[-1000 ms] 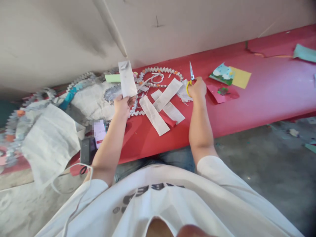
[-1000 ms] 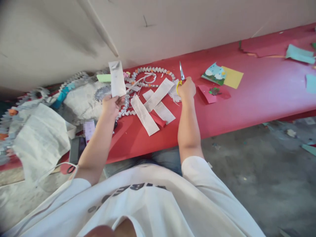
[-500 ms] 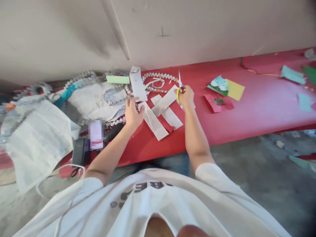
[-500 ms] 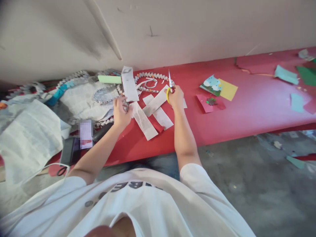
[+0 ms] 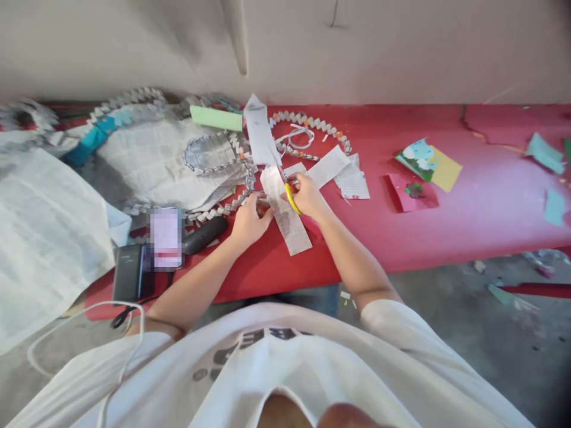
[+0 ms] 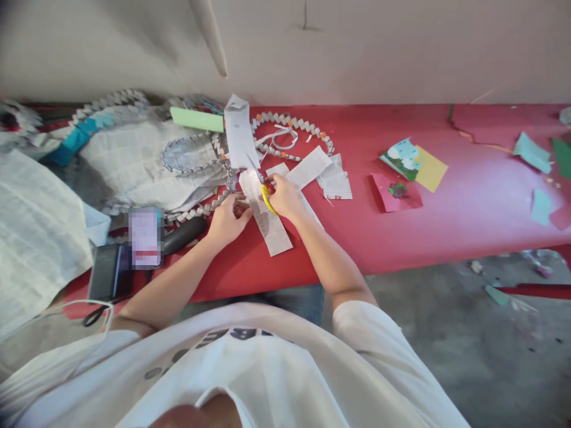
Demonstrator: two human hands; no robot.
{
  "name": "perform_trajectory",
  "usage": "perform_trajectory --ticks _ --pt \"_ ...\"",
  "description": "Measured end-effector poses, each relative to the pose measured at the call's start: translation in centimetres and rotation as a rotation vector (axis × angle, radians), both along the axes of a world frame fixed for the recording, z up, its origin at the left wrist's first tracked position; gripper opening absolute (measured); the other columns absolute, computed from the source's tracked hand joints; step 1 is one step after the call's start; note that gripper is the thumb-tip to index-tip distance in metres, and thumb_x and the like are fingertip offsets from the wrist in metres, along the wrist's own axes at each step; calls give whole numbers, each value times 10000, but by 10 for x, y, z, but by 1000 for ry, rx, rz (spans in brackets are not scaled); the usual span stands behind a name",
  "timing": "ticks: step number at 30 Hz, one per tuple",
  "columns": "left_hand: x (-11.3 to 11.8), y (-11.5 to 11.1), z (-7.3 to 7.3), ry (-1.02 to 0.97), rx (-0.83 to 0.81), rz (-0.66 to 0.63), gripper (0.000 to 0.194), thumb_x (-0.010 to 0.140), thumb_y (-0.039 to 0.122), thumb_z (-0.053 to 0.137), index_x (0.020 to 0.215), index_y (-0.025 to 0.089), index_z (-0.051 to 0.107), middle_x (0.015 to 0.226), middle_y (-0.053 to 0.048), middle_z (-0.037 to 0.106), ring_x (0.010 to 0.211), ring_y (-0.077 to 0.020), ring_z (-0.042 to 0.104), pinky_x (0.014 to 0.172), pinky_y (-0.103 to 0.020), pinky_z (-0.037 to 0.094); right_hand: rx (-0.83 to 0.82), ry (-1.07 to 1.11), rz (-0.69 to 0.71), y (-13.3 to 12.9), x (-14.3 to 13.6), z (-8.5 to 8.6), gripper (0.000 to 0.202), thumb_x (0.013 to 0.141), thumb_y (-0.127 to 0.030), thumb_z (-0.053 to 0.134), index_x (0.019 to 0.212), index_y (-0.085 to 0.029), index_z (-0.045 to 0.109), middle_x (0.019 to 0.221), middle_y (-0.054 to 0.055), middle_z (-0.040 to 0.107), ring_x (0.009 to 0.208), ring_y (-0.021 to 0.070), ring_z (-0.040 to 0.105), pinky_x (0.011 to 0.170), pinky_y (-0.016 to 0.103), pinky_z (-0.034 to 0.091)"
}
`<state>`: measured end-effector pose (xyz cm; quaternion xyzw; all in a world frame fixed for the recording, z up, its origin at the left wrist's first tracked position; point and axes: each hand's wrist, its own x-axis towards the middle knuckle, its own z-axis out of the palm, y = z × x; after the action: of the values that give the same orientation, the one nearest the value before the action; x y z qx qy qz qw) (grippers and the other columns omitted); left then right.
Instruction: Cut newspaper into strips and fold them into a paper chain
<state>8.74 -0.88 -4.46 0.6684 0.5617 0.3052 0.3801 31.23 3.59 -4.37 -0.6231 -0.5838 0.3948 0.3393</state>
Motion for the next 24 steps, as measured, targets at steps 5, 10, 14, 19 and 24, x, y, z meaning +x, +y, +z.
perform_trajectory --ticks 5,10,14,19,24 --pt "5 1 -18 -477 -28 3 580 893 361 835 1360 215 524 1170 -95 769 937 -185 751 852 -333 596 42 453 -107 -2 -1 19 576 696 -447 946 1093 -261 573 688 -94 637 485 106 553 475 274 440" --pt "3 1 -18 -349 -192 -125 342 915 444 800 1105 166 743 913 -68 776 786 -209 714 673 -305 536 283 645 -312 -8 -13 28 549 798 -463 888 1071 -313 437 707 -127 585 483 104 603 459 269 498" --pt "-10 9 -2 -222 -96 4 282 920 427 774 1011 160 785 840 -55 772 710 -210 684 616 -298 472 296 665 -342 -7 -12 27 523 806 -448 899 1117 -315 500 757 -105 589 496 93 577 436 263 460" --pt "-39 28 16 -290 5 171 311 882 423 806 999 135 785 845 -58 774 700 -197 675 608 -282 487 208 555 -46 -8 1 30 539 873 -654 820 1192 -318 544 738 -81 528 540 114 485 494 289 401" --pt "-71 42 27 -368 85 187 337 837 399 821 1045 134 806 881 -65 780 691 -182 669 620 -284 539 171 267 432 -23 10 35 581 954 -776 653 1342 -363 527 877 -28 543 750 193 521 763 372 495"
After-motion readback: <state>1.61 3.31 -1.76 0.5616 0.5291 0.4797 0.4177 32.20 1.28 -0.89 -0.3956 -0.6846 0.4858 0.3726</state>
